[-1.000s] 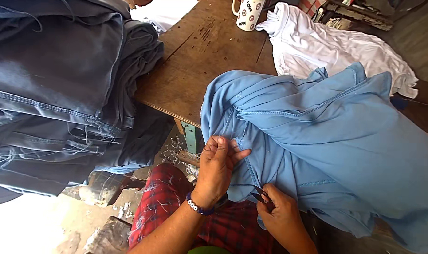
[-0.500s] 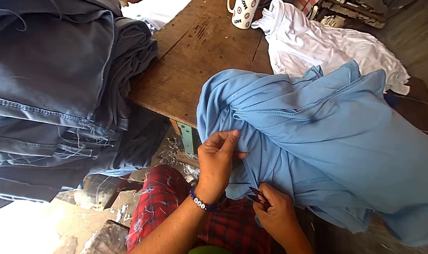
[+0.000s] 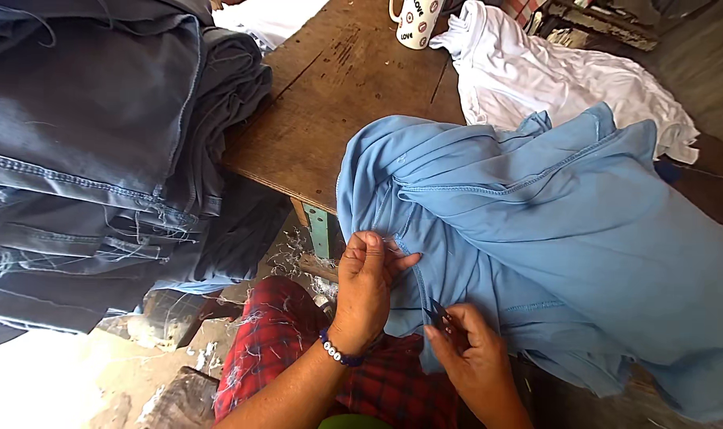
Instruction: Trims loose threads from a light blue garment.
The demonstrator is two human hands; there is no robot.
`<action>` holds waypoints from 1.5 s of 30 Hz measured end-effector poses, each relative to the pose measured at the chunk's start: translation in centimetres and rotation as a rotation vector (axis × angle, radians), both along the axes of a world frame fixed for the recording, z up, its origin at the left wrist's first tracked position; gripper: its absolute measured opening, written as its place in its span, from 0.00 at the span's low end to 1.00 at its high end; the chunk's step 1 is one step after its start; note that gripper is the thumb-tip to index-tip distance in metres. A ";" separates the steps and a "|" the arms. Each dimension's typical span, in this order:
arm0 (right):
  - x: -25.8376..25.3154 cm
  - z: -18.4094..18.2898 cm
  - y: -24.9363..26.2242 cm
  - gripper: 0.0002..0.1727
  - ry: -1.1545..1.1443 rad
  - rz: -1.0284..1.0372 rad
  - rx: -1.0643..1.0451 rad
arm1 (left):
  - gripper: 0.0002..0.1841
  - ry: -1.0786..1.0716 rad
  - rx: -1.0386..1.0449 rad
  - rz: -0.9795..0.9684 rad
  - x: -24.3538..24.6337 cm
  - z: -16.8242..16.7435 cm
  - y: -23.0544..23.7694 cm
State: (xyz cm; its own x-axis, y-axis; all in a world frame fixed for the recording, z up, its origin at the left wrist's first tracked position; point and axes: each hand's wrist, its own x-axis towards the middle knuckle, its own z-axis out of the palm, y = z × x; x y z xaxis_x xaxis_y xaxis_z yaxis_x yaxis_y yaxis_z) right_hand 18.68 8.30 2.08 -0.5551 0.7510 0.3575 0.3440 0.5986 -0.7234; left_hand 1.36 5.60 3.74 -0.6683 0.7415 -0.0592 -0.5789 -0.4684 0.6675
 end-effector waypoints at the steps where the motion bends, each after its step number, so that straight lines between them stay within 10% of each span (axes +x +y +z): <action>1: -0.2 0.6 0.0 0.17 0.043 0.007 -0.005 | 0.11 0.052 0.023 0.003 0.2 -0.6 0.0; 30: -6.3 3.9 1.7 0.14 -0.215 -0.223 0.363 | 0.07 0.536 0.088 0.088 1.1 -4.0 0.0; 38: -5.3 3.2 3.1 0.06 0.341 -0.127 -0.138 | 0.12 0.277 0.053 -0.052 0.1 -2.5 -0.1; 42: -5.2 3.0 3.3 0.06 0.404 -0.123 -0.196 | 0.23 0.546 -0.326 -0.018 -0.8 0.7 0.9; 45: -5.2 2.9 3.3 0.06 0.374 -0.119 -0.143 | 0.14 0.910 -0.460 0.033 -1.8 1.7 1.7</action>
